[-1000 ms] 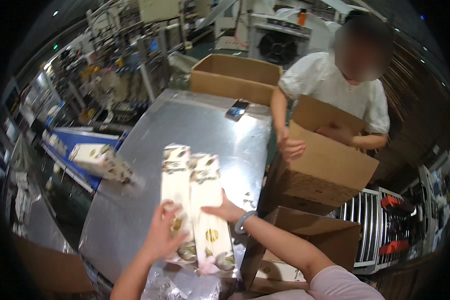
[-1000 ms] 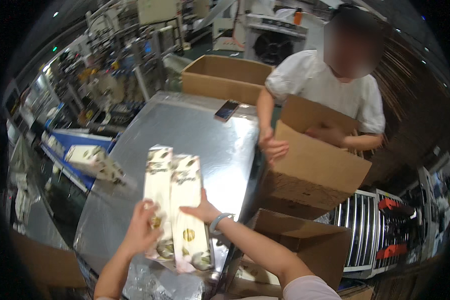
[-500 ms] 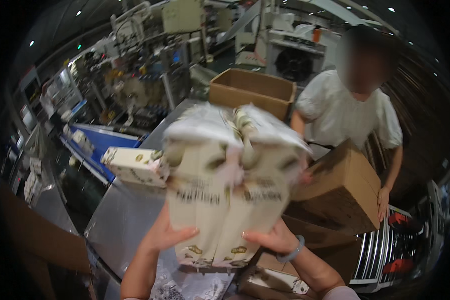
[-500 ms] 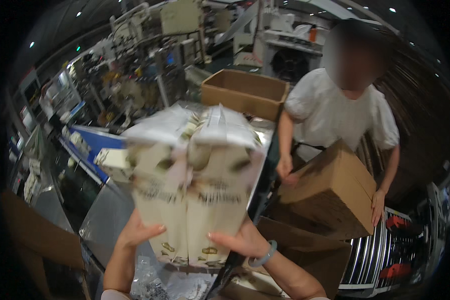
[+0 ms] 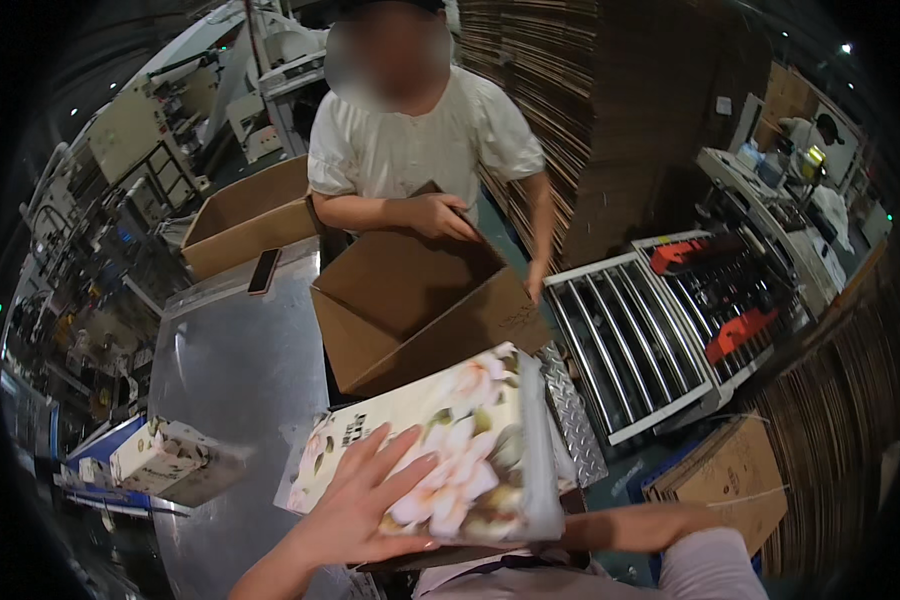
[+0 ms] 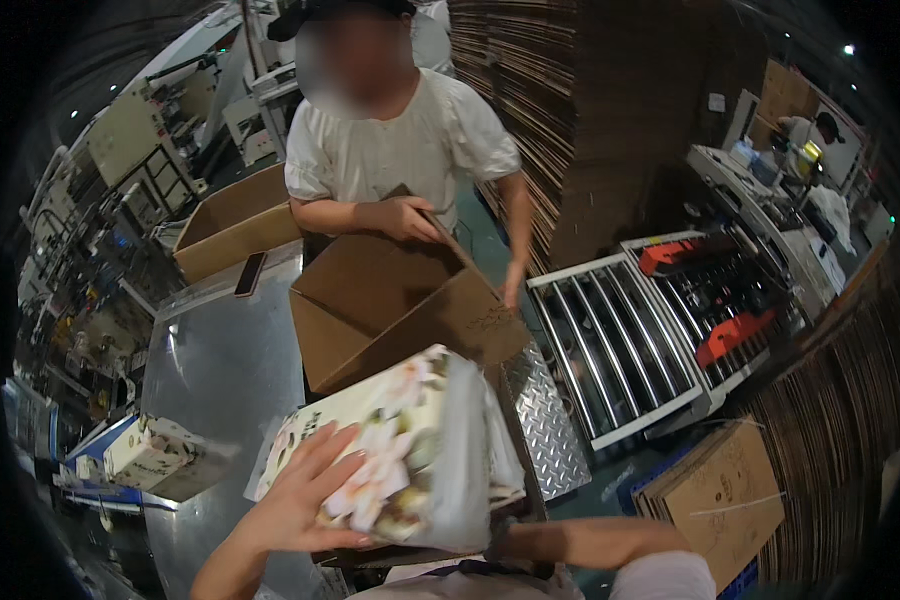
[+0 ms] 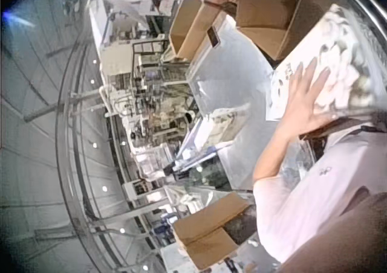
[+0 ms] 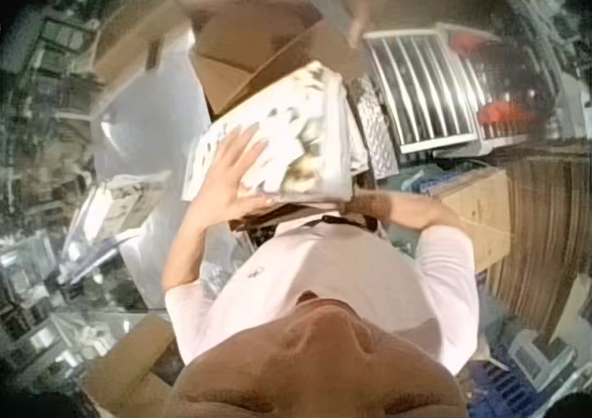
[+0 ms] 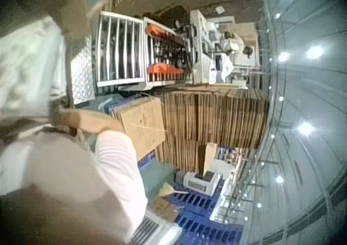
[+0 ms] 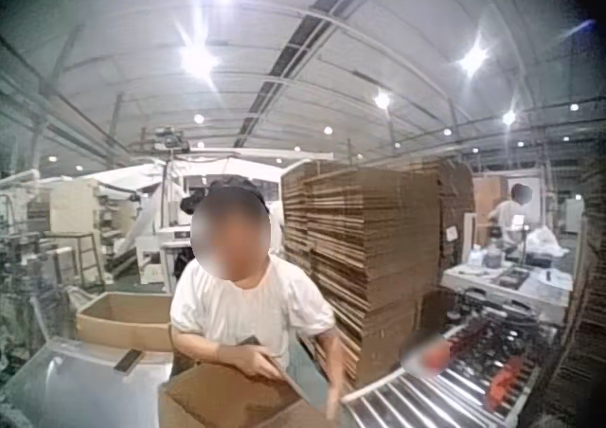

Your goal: The person packs product packages into cardboard boxes by hand, then places the filled boxes onto a conveyor belt.

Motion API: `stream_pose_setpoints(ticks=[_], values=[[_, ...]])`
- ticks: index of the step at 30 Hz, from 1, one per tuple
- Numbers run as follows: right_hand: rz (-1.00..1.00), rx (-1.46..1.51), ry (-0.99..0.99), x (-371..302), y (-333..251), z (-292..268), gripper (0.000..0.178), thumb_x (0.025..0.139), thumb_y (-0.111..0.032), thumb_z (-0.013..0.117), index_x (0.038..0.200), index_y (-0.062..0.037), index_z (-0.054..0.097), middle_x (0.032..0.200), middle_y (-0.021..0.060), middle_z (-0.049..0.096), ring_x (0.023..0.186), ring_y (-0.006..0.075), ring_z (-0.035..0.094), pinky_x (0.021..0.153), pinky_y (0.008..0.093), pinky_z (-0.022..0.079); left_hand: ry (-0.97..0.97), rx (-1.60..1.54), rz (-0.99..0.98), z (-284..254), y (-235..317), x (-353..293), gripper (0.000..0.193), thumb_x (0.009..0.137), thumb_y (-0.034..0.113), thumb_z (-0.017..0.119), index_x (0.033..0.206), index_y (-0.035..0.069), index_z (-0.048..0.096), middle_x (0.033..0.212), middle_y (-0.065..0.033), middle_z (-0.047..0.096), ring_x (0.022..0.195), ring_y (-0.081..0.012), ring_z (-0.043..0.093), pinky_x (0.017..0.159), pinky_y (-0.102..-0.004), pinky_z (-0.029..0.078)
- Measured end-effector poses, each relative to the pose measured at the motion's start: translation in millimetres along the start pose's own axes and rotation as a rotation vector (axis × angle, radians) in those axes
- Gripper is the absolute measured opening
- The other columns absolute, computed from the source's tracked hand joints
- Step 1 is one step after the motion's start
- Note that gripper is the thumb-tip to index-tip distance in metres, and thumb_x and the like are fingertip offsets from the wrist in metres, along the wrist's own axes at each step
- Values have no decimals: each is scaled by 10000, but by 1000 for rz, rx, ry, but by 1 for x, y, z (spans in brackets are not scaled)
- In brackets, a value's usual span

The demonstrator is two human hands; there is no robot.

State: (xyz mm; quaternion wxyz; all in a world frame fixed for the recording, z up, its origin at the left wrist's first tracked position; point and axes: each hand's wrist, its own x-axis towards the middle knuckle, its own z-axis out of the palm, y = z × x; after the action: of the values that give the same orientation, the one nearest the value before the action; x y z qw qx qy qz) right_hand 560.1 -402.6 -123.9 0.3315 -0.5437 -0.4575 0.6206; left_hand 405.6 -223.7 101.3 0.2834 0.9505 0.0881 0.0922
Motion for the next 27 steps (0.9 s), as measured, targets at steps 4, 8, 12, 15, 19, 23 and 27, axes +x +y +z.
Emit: stream_pose_setpoints(ticks=[4, 8, 12, 15, 19, 23, 27], values=[[151, -106, 82, 57, 65, 29, 763, 789, -668, 486, 1255, -64, 512, 1243, 211, 508, 1126, 324, 491, 980, 426, 345, -250, -52, -3, 41, -68, 60, 823, 702, 464, 700, 1371, 125, 361, 1372, -185, 382, 1238, -364, 389, 989, -410, 352], [762, -120, -118, 112, 115, -22, 740, 822, -644, 431, 1229, -30, 505, 946, 190, 593, 907, 295, 583, 794, 410, 445, -310, -40, -387, 135, -175, 109, 639, 758, 486, 641, 1263, 119, 501, 1109, -161, 609, 1004, -340, 579, 862, -395, 455], [623, -828, -39, 128, 18, -55, 438, 857, -342, 470, 1054, 33, 582, 1068, 230, 603, 965, 357, 591, 860, 426, 458, -279, 434, -596, 220, -216, 68, 407, 837, 219, 552, 1240, 205, 496, 1064, -117, 590, 1030, -278, 557, 893, -441, 410], [177, -1080, 221, 146, 1, -62, 416, 819, -214, 531, 1168, 6, 477, 1129, 239, 512, 1027, 358, 529, 856, 459, 447, -513, 364, -726, 219, -204, 43, 420, 855, 224, 519, 1271, 185, 474, 1279, -132, 475, 1123, -299, 498, 919, -460, 400], [189, -1371, -20, 191, 40, -47, 497, 812, -301, 553, 1215, -26, 457, 1320, 206, 376, 1178, 333, 387, 1032, 432, 296, -330, 75, -605, 179, -159, -7, 414, 814, 170, 526, 1214, 64, 512, 1196, -185, 546, 1031, -329, 568, 864, -424, 472], [374, -1354, -219, 208, 110, -76, 810, 673, -439, 688, 1336, -85, 387, 1349, 125, 429, 1239, 273, 406, 1055, 413, 249, 148, 42, -595, 107, -81, -57, 370, 886, 225, 495, 1217, 60, 493, 1162, -146, 541, 1036, -302, 543, 907, -433, 433], [594, -1344, -270, 191, 118, -89, 1168, 639, -449, 717, 1439, -89, -55, 1493, 184, -100, 1368, 397, -43, 1116, 432, 133, 670, 47, -1035, 121, -46, -197, 317, 862, 212, 525, 1134, 53, 567, 1086, -141, 602, 1017, -285, 559, 893, -405, 428]])
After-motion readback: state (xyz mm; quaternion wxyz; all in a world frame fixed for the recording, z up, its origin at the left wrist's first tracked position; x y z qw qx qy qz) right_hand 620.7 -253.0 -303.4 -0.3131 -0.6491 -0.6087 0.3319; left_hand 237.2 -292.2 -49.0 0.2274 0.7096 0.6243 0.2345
